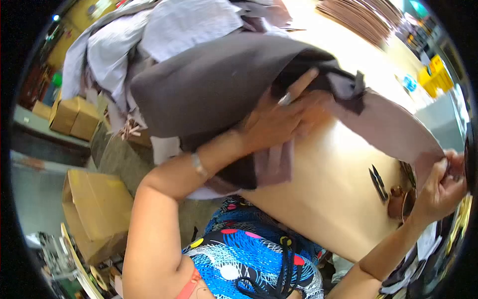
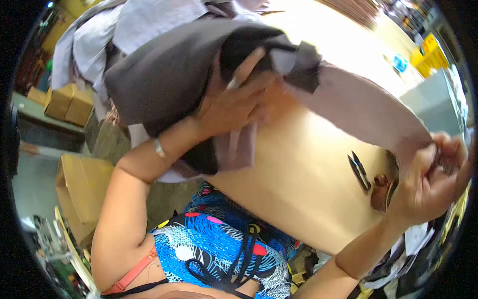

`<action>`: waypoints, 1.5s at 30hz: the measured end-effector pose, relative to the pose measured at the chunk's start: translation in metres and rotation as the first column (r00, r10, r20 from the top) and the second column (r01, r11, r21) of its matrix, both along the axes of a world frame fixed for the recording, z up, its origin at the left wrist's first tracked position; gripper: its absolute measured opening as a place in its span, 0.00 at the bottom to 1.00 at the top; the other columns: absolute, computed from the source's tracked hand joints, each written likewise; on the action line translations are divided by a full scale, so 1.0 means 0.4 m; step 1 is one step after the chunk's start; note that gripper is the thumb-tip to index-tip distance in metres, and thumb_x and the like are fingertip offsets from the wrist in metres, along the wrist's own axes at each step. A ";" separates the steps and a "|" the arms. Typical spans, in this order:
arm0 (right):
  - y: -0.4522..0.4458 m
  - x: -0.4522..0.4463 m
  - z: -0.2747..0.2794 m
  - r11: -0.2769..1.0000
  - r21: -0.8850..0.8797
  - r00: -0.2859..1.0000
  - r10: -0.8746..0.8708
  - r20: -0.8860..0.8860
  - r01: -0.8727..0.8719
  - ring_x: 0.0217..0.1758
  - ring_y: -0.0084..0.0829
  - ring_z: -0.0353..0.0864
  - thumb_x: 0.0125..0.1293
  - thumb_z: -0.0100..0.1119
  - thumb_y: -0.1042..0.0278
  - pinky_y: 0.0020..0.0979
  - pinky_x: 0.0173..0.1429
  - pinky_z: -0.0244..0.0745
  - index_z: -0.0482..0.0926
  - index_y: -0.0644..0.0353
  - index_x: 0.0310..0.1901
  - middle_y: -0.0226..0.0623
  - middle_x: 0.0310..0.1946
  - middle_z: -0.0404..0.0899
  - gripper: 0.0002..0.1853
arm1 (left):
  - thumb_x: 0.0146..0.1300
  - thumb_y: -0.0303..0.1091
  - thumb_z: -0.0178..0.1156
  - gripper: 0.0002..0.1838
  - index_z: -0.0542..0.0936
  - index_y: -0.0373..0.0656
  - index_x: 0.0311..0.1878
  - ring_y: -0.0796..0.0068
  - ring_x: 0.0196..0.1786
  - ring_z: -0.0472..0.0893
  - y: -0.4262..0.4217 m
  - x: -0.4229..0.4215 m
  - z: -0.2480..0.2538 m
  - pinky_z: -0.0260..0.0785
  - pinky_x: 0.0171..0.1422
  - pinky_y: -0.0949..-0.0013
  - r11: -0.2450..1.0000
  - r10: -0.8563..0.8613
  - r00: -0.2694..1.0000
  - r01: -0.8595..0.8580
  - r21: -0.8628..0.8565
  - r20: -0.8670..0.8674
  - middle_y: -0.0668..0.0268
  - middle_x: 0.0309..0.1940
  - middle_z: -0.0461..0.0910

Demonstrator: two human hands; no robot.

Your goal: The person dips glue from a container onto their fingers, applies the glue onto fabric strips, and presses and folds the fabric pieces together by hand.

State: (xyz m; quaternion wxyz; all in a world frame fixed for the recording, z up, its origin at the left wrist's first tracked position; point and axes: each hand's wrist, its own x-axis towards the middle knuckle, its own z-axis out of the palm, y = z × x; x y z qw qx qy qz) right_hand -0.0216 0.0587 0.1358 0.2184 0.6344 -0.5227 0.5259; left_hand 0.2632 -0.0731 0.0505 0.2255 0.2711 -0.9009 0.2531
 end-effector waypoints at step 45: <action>0.085 0.091 -0.314 0.852 0.476 0.973 0.227 0.040 -0.218 0.46 0.46 0.74 0.40 0.46 0.94 0.37 0.50 0.73 0.63 0.63 0.62 0.49 0.48 0.72 0.39 | 0.71 0.43 0.38 0.24 0.65 0.35 0.60 0.67 0.55 0.72 -0.185 0.113 0.189 0.65 0.62 0.67 0.557 0.304 0.056 0.799 0.226 -0.951 0.59 0.54 0.73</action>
